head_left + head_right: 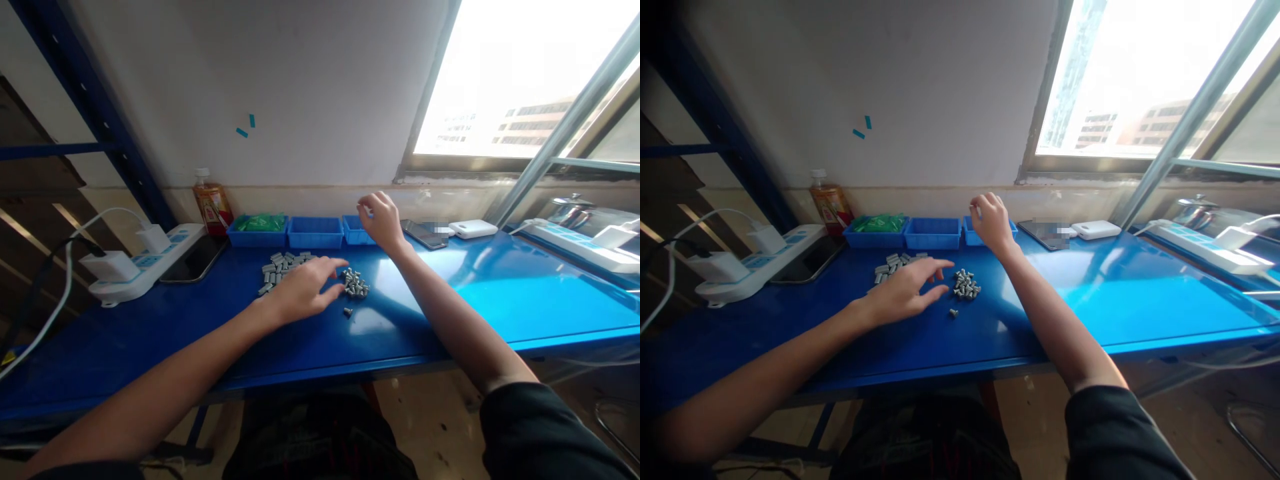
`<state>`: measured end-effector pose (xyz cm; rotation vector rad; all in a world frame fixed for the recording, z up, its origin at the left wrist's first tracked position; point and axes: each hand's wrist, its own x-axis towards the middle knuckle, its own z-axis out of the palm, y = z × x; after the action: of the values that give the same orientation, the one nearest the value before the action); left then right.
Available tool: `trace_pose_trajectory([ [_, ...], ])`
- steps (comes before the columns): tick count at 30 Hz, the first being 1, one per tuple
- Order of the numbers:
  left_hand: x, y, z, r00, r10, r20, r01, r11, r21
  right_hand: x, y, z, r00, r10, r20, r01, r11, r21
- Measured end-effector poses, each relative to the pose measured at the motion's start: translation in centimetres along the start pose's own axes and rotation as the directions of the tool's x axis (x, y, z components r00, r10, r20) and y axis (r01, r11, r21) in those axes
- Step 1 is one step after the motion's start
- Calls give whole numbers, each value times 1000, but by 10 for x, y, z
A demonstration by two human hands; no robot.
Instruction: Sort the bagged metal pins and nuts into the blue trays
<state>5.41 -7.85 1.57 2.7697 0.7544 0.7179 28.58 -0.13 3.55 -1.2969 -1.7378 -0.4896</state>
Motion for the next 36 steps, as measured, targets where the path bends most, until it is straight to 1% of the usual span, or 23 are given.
trace_pose_trajectory([
  [1,-1,6,3,997,59,49,-60,998,3,-1,11,3,998,60,19,-58,996,-64],
  [3,-3,14,9,975,149,165,-153,988,11,-8,25,7,983,115,142,-97,987,-132],
  [4,-4,17,12,963,163,216,-170,985,16,-14,26,7,969,104,226,-78,989,-123],
  [6,-4,18,15,950,142,277,-157,987,32,-27,21,3,929,22,369,-9,999,-39],
  [8,-3,14,16,957,97,272,-113,992,46,-38,6,-1,896,-71,439,46,997,67],
  [10,-2,5,14,978,47,205,-53,998,23,-44,-13,-4,885,-140,445,76,985,158],
  [12,1,-8,12,995,-60,75,69,991,-115,-48,-32,-5,887,-196,418,98,965,245],
  [13,3,-16,12,989,-147,2,143,964,-224,-50,-41,-5,888,-221,402,109,952,285],
  [14,4,-23,11,965,-256,-56,221,910,-351,-52,-48,-4,889,-244,388,119,940,319],
  [16,7,-36,12,917,-384,-108,295,834,-466,-55,-60,-2,886,-281,368,138,919,369],
  [18,10,-44,13,880,-458,-128,329,780,-532,-58,-67,-1,886,-300,354,152,909,389],
  [21,11,-46,13,843,-524,-126,344,704,-622,-61,-71,1,888,-309,340,167,907,387],
  [25,12,-39,11,825,-558,-91,335,613,-716,-59,-68,-4,869,-359,339,215,893,395],
  [27,13,-36,10,821,-565,-78,315,563,-764,-52,-60,-8,876,-362,320,244,903,352],
  [28,13,-35,9,823,-562,-79,314,567,-762,-47,-55,-10,898,-329,294,240,923,301],
  [29,13,-33,9,831,-549,-87,323,604,-728,-40,-48,-11,929,-265,257,208,951,229],
  [30,13,-31,10,849,-518,-103,332,676,-658,-33,-41,-12,961,-175,215,146,979,143],
  [31,13,-29,12,881,-459,-120,324,766,-555,-25,-36,-14,981,-70,179,61,997,55],
  [32,13,-27,14,919,-372,-129,285,855,-434,-19,-32,-16,987,30,161,-27,999,-24],
  [33,13,-25,18,956,-266,-122,217,925,-313,-14,-31,-19,980,108,167,-95,992,-83],
  [34,14,-24,22,985,-150,-90,129,970,-208,-13,-34,-26,968,146,205,-126,986,-111],
  [35,14,-23,26,998,-49,-40,43,990,-133,-17,-40,-36,951,140,275,-118,988,-97],
  [36,16,-23,30,999,24,26,-22,996,-86,-28,-50,-49,932,93,349,-84,996,-39],
])
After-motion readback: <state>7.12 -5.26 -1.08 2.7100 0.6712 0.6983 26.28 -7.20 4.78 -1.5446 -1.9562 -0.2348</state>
